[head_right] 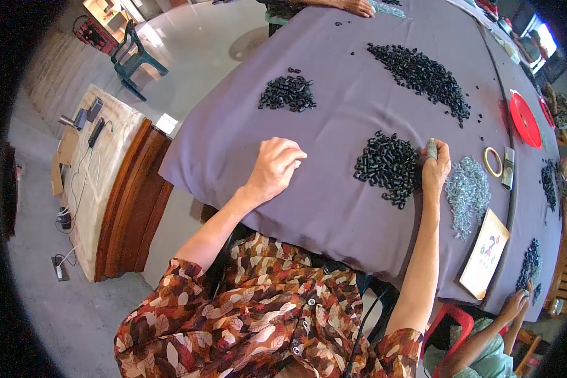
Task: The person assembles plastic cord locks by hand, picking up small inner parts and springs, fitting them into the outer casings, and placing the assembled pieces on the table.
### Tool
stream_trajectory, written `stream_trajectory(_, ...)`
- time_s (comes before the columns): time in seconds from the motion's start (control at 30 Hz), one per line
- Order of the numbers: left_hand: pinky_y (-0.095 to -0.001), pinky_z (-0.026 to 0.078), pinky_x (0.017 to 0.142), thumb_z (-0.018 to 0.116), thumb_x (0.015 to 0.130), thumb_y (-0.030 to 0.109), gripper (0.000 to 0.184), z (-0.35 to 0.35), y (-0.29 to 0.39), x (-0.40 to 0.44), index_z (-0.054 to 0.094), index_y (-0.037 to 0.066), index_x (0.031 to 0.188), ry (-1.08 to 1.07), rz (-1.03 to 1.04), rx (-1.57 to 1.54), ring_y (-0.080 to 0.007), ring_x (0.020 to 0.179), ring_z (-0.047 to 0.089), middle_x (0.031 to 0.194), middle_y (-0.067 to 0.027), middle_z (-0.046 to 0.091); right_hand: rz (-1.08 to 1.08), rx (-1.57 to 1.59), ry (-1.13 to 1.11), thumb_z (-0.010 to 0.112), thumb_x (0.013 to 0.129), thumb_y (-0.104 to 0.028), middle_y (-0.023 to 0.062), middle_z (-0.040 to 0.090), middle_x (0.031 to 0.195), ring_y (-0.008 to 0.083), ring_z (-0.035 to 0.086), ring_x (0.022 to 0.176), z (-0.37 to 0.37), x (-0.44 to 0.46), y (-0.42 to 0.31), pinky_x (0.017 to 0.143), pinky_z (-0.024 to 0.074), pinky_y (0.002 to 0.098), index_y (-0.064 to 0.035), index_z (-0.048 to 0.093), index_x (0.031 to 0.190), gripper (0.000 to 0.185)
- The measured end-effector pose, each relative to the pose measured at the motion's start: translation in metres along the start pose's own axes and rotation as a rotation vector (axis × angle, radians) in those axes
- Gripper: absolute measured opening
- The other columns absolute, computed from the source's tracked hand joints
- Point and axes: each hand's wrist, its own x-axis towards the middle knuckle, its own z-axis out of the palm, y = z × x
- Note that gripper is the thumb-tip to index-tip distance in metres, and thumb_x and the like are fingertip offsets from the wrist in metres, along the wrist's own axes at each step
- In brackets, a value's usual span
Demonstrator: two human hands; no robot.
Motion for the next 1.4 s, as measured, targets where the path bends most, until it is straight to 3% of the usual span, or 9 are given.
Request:
stream_trajectory(0.2, -0.0344, 0.043, 0.078, 0.068, 0.066, 0.000, 0.029, -0.023, -0.008, -0.022, 0.059, 0.003, 0.093, 0.110, -0.231, -0.067, -0.0248, 0.089, 0.053, 0.094, -0.0100, 0.057, 0.016, -0.026, 0.005, 0.051, 0.087, -0.018, 0.0050, 0.059, 0.069, 0.0136, 0.053, 0.064, -0.001, -0.003, -0.008, 0.059, 0.0413, 0.0287, -0.0038, 0.058, 0.092, 0.017)
stream_trajectory(0.33, -0.0344, 0.044, 0.080, 0.068, 0.067, 0.004, 0.032, -0.022, -0.010, -0.027, 0.057, 0.003, 0.097, 0.147, -0.398, -0.240, -0.0268, 0.092, 0.052, 0.098, -0.0104, 0.056, 0.024, -0.003, -0.003, 0.052, 0.087, -0.018, 0.0046, 0.059, 0.069, 0.0131, 0.052, 0.063, 0.000, -0.002, -0.003, 0.059, 0.0410, 0.0282, -0.0039, 0.057, 0.092, 0.016)
stream_trajectory(0.63, -0.0420, 0.035, 0.091, 0.067, 0.067, 0.007, 0.032, -0.018, -0.006, -0.026, 0.058, 0.005, 0.098, 0.003, -0.244, -0.070, -0.0302, 0.111, 0.045, 0.109, -0.0115, 0.052, 0.038, 0.030, -0.006, 0.052, 0.088, -0.018, 0.0048, 0.059, 0.069, 0.0126, 0.054, 0.063, -0.001, -0.003, -0.004, 0.058, 0.0422, 0.0277, -0.0037, 0.057, 0.091, 0.016)
stream_trajectory(0.93, -0.0432, 0.033, 0.094, 0.069, 0.068, 0.015, 0.036, -0.016, 0.001, -0.019, 0.059, 0.007, 0.102, -0.044, -0.295, -0.016, -0.0313, 0.114, 0.043, 0.115, -0.0113, 0.051, 0.024, 0.009, -0.001, 0.052, 0.088, -0.018, 0.0049, 0.059, 0.069, 0.0129, 0.054, 0.065, 0.001, -0.001, 0.003, 0.060, 0.0429, 0.0282, -0.0038, 0.058, 0.091, 0.016)
stream_trajectory(1.13, -0.0451, 0.030, 0.093, 0.068, 0.071, 0.020, 0.031, 0.005, 0.003, -0.006, 0.060, 0.007, 0.098, -0.027, -0.221, 0.104, -0.0311, 0.112, 0.044, 0.113, -0.0122, 0.051, 0.032, -0.006, 0.021, 0.052, 0.088, -0.018, 0.0057, 0.060, 0.069, 0.0142, 0.055, 0.067, -0.001, -0.003, -0.002, 0.063, 0.0437, 0.0289, -0.0043, 0.058, 0.092, 0.016)
stream_trajectory(1.4, -0.0416, 0.035, 0.091, 0.059, 0.070, 0.002, 0.018, 0.005, -0.012, -0.012, 0.058, 0.005, 0.088, -0.045, -0.250, 0.034, -0.0296, 0.110, 0.047, 0.107, -0.0120, 0.055, 0.043, 0.056, -0.013, 0.052, 0.087, -0.014, 0.0075, 0.062, 0.070, 0.0153, 0.057, 0.066, -0.001, -0.003, -0.002, 0.063, 0.0442, 0.0293, -0.0040, 0.058, 0.093, 0.013)
